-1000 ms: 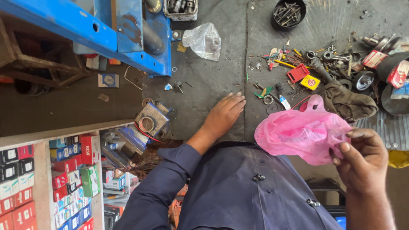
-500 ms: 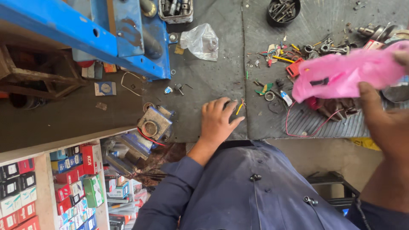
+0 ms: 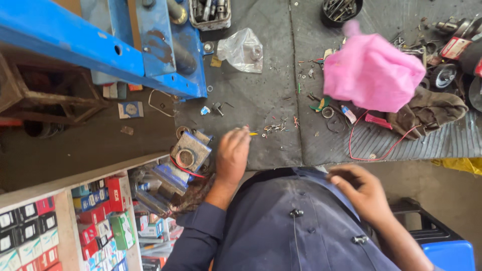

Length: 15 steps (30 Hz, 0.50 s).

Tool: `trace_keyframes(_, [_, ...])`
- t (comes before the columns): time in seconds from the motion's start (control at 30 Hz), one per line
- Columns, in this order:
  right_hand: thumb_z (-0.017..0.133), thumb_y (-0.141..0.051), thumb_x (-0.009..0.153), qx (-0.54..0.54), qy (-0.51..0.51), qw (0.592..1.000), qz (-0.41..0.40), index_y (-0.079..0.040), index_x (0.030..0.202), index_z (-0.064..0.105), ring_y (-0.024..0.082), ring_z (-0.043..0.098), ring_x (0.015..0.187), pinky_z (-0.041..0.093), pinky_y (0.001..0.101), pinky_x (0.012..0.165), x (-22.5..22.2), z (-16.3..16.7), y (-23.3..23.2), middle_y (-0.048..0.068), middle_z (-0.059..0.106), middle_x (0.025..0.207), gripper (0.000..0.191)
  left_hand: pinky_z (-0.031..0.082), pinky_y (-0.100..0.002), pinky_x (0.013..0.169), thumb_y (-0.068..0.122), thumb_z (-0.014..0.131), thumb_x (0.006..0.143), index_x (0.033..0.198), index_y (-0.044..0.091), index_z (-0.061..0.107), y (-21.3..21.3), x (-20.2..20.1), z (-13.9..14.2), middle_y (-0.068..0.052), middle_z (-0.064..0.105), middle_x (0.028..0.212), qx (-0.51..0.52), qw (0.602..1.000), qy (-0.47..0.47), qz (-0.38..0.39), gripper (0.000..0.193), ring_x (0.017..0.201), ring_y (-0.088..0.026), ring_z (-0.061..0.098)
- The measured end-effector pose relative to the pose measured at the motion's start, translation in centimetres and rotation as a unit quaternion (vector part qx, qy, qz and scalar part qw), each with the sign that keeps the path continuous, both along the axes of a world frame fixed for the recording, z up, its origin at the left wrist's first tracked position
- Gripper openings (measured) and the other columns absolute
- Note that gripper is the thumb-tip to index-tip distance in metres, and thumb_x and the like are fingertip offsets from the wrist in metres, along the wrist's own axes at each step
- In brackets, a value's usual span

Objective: The person sorts small mechanical parts on a cluttered workbench, picking up items, wiping them with a cloth, and placing them into plastic bags. The person also retrieves a pink plastic bag from a shelf and continues organizing the parts.

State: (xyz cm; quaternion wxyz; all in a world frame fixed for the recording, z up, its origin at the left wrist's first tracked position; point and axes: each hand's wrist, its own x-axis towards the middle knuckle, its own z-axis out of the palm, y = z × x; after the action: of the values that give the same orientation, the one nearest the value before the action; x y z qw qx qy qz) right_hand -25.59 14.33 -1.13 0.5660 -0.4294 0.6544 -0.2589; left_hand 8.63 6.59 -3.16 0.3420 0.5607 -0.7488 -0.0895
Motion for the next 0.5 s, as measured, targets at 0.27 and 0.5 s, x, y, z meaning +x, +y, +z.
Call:
trace_keyframes(0.27, [0.053,-0.011,0.095,0.211,-0.329,0.920,-0.030,0.014,0.134,0.055,0.031,0.065,0.122,0.048,0.0415,0.106,2.4,-7.3,-0.7,0.025,0.065,0.133,0.046,0.043,-0.051,0.103,0.007,0.070,0.090,0.128,0.009,0.069,1.4,-3.3,0.2,-0.007,0.063,0.128,0.021,0.997,-0.067,0.008,0.037,0.118,-0.029,0.059])
trace_keyframes(0.5, [0.054,-0.011,0.095,0.236,-0.388,0.891,-0.031,0.021,0.134,0.051,0.035,0.061,0.128,0.045,0.0441,0.112,4.0,-9.5,-0.9,0.031,0.061,0.138,0.051,0.027,-0.064,0.119,0.033,0.066,0.097,0.145,0.013,0.057,-0.8,-3.4,-0.8,-0.009,0.050,0.157,0.068,0.983,-0.154,-0.067,0.053,0.147,-0.036,0.042])
